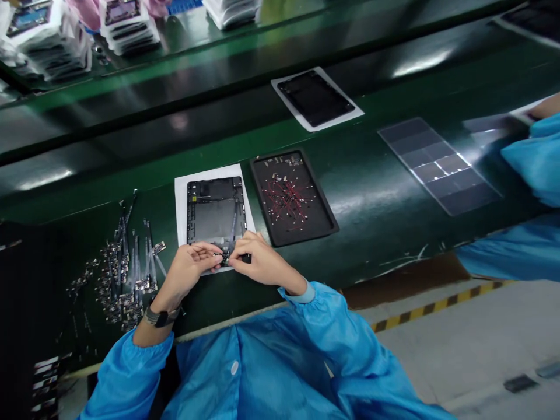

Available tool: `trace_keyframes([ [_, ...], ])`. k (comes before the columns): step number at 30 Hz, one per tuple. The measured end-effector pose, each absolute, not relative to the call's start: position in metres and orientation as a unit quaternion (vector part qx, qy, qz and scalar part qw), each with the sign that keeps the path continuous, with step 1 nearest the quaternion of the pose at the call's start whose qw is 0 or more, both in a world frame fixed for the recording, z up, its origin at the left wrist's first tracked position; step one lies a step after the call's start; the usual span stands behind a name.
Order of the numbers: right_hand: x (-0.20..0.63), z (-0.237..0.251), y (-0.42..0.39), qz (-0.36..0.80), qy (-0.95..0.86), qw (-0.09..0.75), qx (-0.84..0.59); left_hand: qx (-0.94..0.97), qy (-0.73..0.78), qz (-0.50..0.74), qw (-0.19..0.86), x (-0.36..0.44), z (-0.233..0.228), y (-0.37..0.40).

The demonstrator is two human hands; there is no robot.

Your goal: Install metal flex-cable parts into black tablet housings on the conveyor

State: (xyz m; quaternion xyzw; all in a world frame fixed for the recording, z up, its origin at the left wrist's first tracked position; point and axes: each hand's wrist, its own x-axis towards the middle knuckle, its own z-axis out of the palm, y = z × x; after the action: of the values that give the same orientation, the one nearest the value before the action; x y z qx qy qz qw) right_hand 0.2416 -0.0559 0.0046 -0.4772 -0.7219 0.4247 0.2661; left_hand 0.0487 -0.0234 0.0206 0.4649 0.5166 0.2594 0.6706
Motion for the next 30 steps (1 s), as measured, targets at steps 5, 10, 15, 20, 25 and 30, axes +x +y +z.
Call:
trace_keyframes([
  [5, 0.246, 0.0117, -0.053, 0.441, -0.738, 0.232, -0.454, 0.487, 0.521, 0.236, 0.661, 0.0505, 0.0232, -0.0227],
  [10, 0.2499, 0.0147, -0.0507, 0.451, -0.745, 0.223, -0.439, 0.49, 0.508, 0.22, 0.673, 0.0504, 0.022, -0.02],
  [15, 0.2514, 0.0118, -0.0504, 0.455, -0.743, 0.229, -0.434, 0.491, 0.497, 0.216, 0.682, 0.049, 0.0182, -0.0179],
  [20, 0.2513, 0.0081, -0.0506, 0.454, -0.744, 0.225, -0.435, 0.489, 0.497, 0.213, 0.684, 0.0491, 0.0172, -0.0165],
  [25, 0.2491, 0.0063, -0.0519, 0.455, -0.729, 0.236, -0.454, 0.476, 0.514, 0.221, 0.679, 0.0509, 0.0198, -0.0174],
  [30, 0.2464, 0.0075, -0.052, 0.449, -0.722, 0.242, -0.466, 0.477, 0.524, 0.23, 0.667, 0.0521, 0.0221, -0.0198],
])
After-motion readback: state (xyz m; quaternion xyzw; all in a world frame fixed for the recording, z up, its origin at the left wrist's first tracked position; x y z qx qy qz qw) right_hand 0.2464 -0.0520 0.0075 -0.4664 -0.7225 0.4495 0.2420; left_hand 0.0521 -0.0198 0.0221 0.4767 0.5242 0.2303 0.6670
